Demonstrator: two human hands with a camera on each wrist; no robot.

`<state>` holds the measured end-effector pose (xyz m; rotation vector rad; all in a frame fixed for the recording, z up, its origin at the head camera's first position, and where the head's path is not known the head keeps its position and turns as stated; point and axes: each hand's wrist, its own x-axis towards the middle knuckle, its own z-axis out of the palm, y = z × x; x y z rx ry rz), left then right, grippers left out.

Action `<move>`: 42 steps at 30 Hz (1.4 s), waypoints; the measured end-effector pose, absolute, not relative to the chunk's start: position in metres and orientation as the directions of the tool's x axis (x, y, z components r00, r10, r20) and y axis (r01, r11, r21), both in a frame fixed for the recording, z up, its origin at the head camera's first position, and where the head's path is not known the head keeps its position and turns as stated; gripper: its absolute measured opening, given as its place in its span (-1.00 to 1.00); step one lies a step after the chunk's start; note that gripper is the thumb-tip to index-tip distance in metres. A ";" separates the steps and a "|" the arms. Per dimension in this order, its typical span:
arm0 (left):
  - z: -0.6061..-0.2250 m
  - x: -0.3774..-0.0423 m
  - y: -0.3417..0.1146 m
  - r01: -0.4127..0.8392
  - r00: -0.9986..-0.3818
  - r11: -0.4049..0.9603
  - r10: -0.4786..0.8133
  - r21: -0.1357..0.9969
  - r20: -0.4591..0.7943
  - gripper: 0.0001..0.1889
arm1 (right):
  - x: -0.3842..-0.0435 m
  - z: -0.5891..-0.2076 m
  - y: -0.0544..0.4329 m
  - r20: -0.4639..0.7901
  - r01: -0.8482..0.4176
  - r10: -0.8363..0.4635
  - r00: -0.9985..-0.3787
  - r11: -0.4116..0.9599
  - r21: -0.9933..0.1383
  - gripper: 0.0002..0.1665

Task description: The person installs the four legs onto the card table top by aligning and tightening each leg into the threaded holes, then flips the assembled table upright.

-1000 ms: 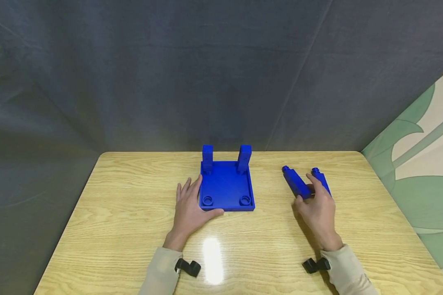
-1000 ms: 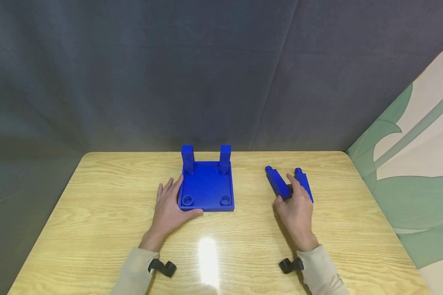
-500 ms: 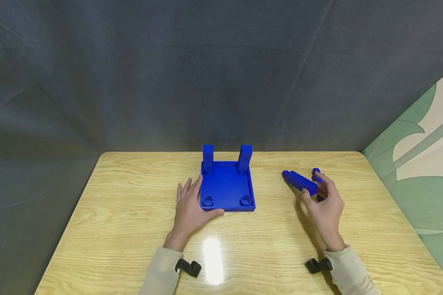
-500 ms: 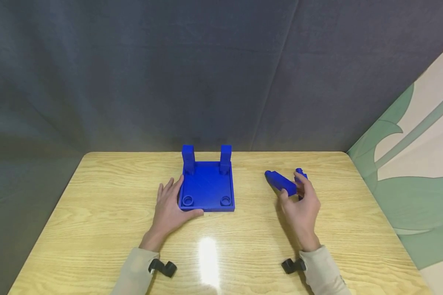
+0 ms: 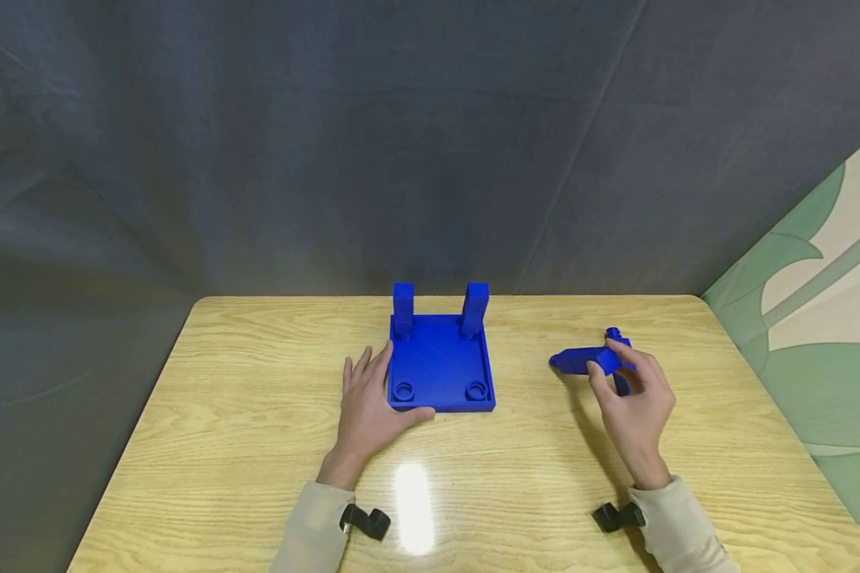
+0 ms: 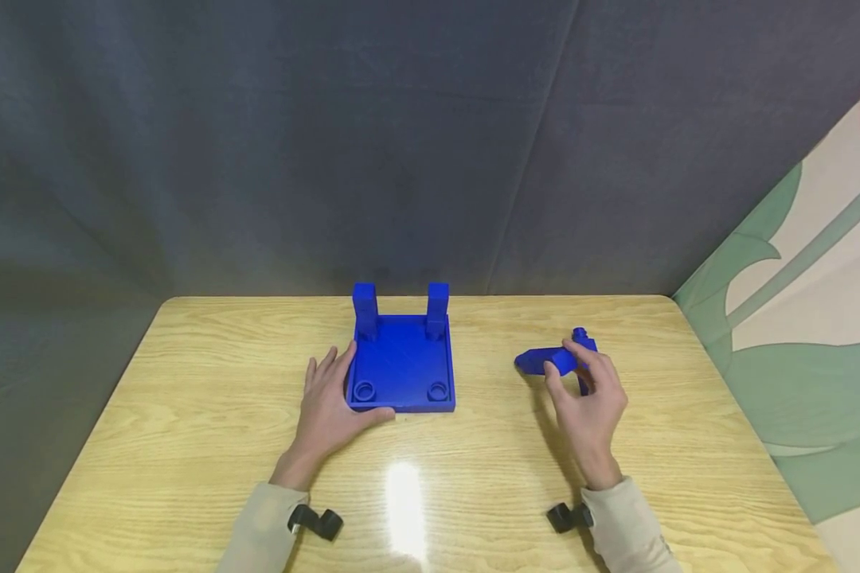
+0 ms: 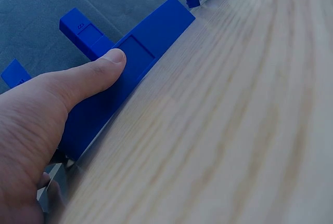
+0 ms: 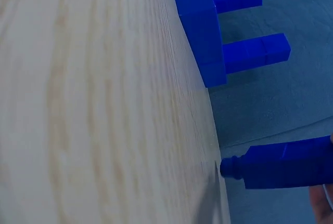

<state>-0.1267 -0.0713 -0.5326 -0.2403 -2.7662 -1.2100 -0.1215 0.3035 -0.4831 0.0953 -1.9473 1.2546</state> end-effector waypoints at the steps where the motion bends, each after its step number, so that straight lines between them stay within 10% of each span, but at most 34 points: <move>1: -0.533 -0.126 -0.072 0.188 -0.981 0.669 0.098 0.719 0.166 0.44 | -0.121 -0.482 0.302 0.661 -0.468 0.331 -0.674 0.501 -0.728 -0.50; 42: -0.533 -0.129 -0.071 0.199 -0.979 0.689 0.109 0.697 0.172 0.44 | -0.143 -0.405 0.160 0.708 -0.682 -0.015 -0.706 0.282 -0.675 -0.56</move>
